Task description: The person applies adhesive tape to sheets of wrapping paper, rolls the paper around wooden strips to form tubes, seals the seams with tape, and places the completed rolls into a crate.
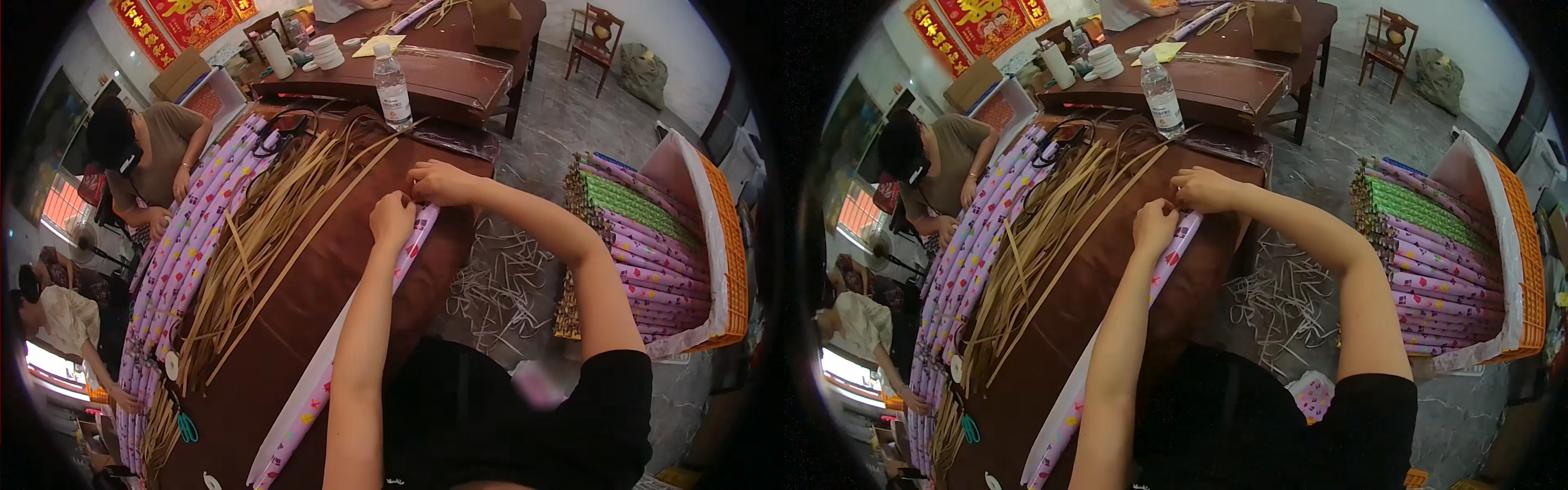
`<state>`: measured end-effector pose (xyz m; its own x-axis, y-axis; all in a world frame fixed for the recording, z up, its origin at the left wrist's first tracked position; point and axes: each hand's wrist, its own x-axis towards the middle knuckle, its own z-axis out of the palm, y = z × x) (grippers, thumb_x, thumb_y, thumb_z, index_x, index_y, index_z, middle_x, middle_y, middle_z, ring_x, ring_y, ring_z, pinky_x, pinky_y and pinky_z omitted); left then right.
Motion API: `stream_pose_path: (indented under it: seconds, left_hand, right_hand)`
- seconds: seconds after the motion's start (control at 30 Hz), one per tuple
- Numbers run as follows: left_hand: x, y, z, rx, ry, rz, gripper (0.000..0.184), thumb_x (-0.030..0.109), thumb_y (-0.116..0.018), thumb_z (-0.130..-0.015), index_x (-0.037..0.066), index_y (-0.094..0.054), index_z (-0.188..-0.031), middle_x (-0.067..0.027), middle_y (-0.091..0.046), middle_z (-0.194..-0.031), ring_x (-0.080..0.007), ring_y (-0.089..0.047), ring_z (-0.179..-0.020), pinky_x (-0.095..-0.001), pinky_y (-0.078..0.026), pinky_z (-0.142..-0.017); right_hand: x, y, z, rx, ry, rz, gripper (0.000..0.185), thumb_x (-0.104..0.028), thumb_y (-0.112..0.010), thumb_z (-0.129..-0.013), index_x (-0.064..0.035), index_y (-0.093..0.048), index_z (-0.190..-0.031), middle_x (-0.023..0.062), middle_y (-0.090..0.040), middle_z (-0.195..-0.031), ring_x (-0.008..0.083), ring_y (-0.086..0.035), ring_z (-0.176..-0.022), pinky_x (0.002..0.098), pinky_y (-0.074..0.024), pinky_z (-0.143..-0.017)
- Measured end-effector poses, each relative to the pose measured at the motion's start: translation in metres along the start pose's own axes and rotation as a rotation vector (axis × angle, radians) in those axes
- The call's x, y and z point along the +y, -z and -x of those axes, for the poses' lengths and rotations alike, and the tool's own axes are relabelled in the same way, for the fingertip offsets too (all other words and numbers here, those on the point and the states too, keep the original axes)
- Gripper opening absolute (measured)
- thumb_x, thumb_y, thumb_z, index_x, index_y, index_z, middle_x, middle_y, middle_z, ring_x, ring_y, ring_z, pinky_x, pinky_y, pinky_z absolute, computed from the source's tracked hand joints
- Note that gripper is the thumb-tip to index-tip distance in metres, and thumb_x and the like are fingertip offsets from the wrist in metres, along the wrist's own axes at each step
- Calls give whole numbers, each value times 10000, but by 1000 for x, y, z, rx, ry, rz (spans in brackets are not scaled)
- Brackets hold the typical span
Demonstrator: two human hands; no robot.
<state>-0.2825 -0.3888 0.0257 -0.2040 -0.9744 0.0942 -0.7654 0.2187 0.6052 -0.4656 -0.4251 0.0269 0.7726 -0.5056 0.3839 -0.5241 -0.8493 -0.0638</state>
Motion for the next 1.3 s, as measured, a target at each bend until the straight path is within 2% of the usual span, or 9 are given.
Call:
stream_pose_path:
  seconds: [0.13,0.27,0.33,0.43,0.57,0.77,0.97,1.1,1.3]
  left_hand:
    - [-5,-10,2,136,-113,-37,202,221,-619,-850,52,-708,-918,-146,-701,-942,-332,-662,-923,-458,-489,-818]
    - [-3,-8,3,98,-75,4,198,217,-605,-844,65,-701,-926,-142,-696,-949,-324,-659,-929,-473,-473,-808]
    - [-13,-20,-2,156,-132,-2,176,219,-610,-830,72,-692,-882,-144,-697,-918,-326,-663,-905,-486,-469,-791]
    - [-15,-29,-6,219,-71,83,197,244,-619,-779,87,-717,-846,-129,-705,-859,-331,-665,-872,-497,-455,-792]
    - [-9,-26,-8,161,46,165,157,241,-661,-760,99,-724,-734,-123,-700,-785,-302,-672,-821,-459,-436,-805]
    - [-14,-32,-11,210,57,261,148,225,-678,-755,86,-712,-718,-117,-693,-778,-290,-666,-817,-441,-425,-818]
    - [-18,-33,-8,251,-89,103,142,208,-643,-783,81,-702,-807,-116,-691,-849,-299,-651,-867,-435,-413,-821]
    - [-18,-35,-6,305,-158,29,150,213,-632,-794,78,-693,-817,-117,-690,-866,-300,-646,-865,-438,-411,-830]
    - [-14,-34,-10,217,-51,73,139,202,-625,-797,85,-695,-824,-115,-698,-853,-304,-653,-870,-440,-417,-832]
  right_hand:
    - [1,0,-1,64,62,-19,95,-151,-680,-747,-86,-704,-811,41,-594,-940,246,-565,-934,359,-491,-784]
    - [1,-2,3,118,102,-29,124,-111,-663,-720,-79,-690,-837,56,-581,-914,263,-563,-901,357,-518,-745]
    - [5,-3,4,113,145,21,145,-102,-658,-706,-72,-678,-846,68,-582,-917,271,-567,-907,356,-523,-740]
    - [-8,-2,4,177,69,-54,181,-60,-664,-703,-31,-673,-882,102,-622,-1021,302,-602,-961,368,-535,-769]
    - [-10,-3,8,189,120,-31,193,-2,-648,-701,11,-669,-893,110,-641,-1013,319,-615,-979,390,-543,-801]
    - [-12,-8,11,218,57,-20,231,36,-639,-704,13,-685,-930,117,-641,-1026,326,-611,-989,401,-535,-813]
    - [-21,-2,3,224,-22,-106,242,46,-652,-705,-2,-683,-940,109,-629,-982,316,-602,-944,388,-516,-785]
    - [-19,5,-2,177,14,-120,213,50,-656,-697,-5,-664,-903,110,-611,-944,318,-594,-915,390,-510,-772]
    - [-13,0,1,170,94,-62,178,51,-646,-696,-4,-626,-863,108,-584,-915,312,-586,-882,388,-510,-730]
